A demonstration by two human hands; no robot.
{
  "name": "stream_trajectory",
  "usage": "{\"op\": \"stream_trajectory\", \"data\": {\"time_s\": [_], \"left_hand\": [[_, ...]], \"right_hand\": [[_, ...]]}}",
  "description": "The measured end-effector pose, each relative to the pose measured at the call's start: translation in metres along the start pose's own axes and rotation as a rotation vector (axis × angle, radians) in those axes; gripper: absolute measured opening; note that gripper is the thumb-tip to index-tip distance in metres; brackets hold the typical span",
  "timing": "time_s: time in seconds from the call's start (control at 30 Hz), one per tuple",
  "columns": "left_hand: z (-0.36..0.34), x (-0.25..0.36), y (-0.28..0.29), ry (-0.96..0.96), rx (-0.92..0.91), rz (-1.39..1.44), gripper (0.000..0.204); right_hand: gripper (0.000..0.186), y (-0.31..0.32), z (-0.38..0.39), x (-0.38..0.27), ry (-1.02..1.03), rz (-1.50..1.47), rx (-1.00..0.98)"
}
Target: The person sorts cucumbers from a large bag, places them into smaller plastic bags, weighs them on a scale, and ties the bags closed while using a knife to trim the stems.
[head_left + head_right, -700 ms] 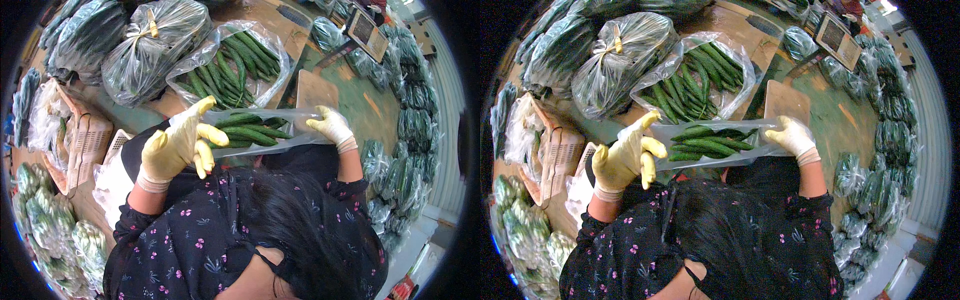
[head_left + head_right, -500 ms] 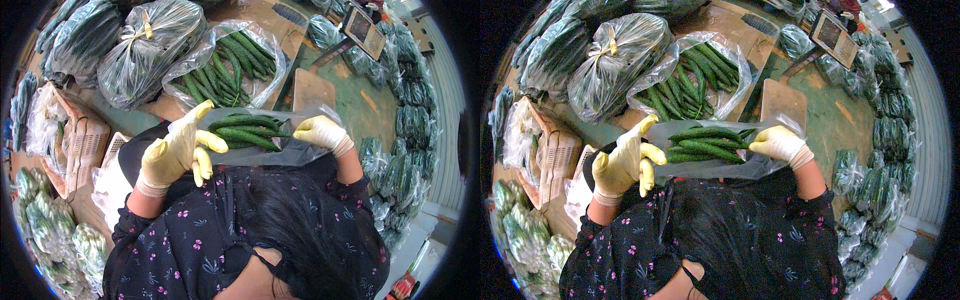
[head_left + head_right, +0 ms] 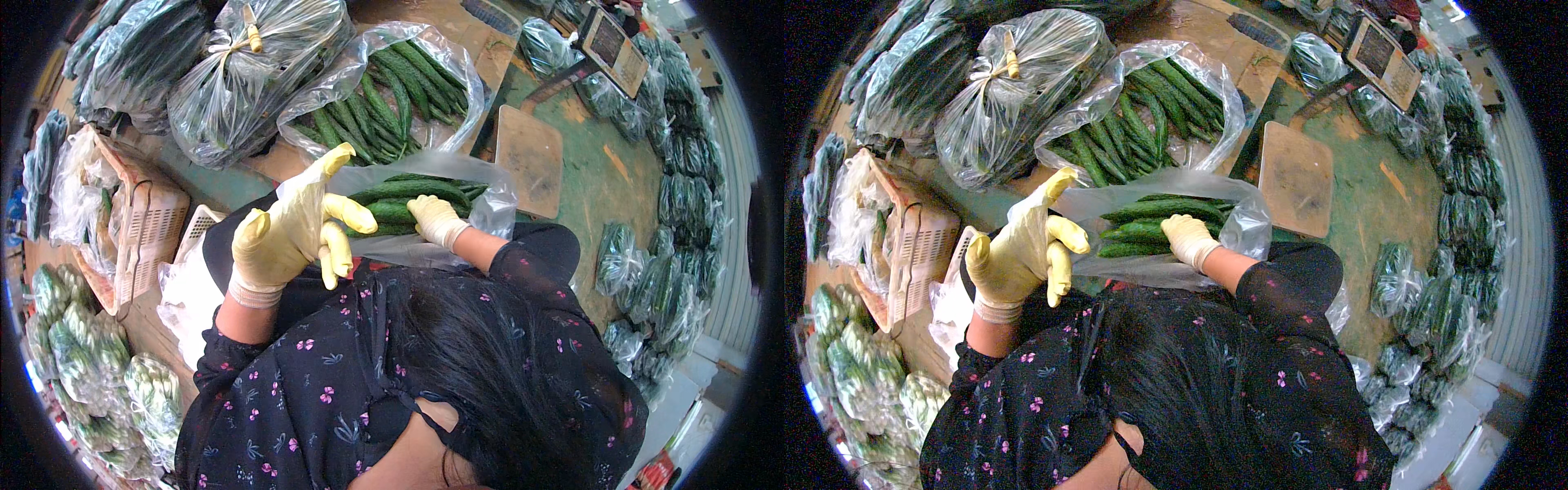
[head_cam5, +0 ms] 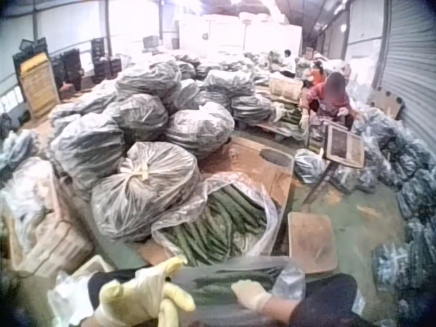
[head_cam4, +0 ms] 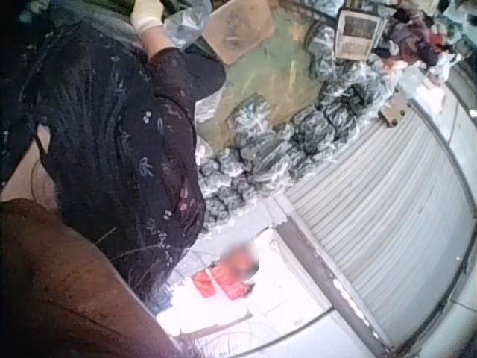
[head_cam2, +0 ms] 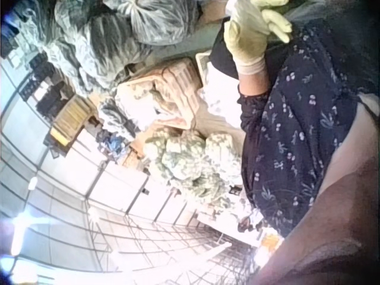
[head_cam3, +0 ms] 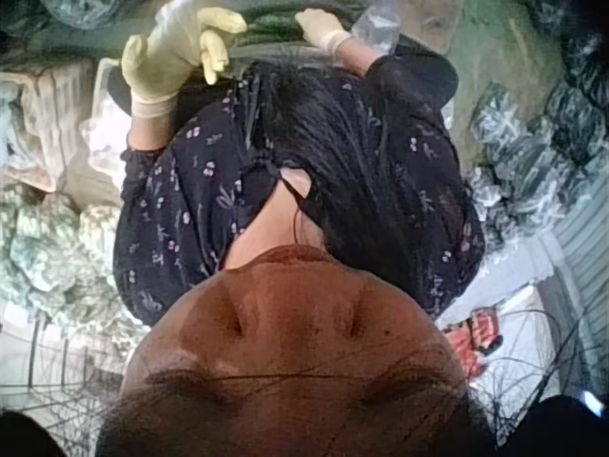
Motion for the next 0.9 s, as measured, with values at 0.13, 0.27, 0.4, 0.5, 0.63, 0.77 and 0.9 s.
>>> {"op": "stream_trajectory", "data": {"time_s": [0.13, 0.27, 0.4, 0.5, 0.63, 0.77, 0.9], "left_hand": [[0.001, -0.002, 0.006, -0.012, -0.003, 0.058, 0.111], [-0.002, -0.002, 0.004, 0.012, -0.077, 0.065, 0.115], [-0.006, 0.0, 0.009, 0.061, -0.165, 0.091, 0.119], [-0.005, -0.003, 0.018, 0.112, -0.175, 0.034, 0.126], [-0.008, -0.001, 0.025, 0.155, -0.224, 0.071, 0.13], [-0.01, 0.003, 0.028, 0.205, -0.259, 0.098, 0.133], [-0.002, 0.006, 0.039, 0.169, -0.215, 0.115, 0.128]], "right_hand": [[0.015, 0.059, 0.009, -0.065, 0.328, 0.063, 0.193], [0.045, 0.063, -0.002, -0.025, 0.093, -0.061, 0.128], [0.047, 0.137, 0.028, -0.017, 0.194, -0.727, -0.243], [0.031, 0.22, 0.038, -0.027, 0.417, -1.087, -0.277], [0.03, 0.243, -0.032, 0.069, 0.227, -1.341, 0.152], [0.039, 0.17, -0.11, 0.206, -0.291, -0.814, 0.584], [0.045, 0.143, -0.157, 0.204, -0.342, -0.633, 0.551]]}}
Point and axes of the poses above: each hand's wrist, its own z-axis away from the middle knuckle, its own y-axis out of the back of the hand, x = y × z, the point moved 6 cm from there along -z, towards the middle knuckle, and after that the axes turned 7 degrees about y, right-handed, at the moved point
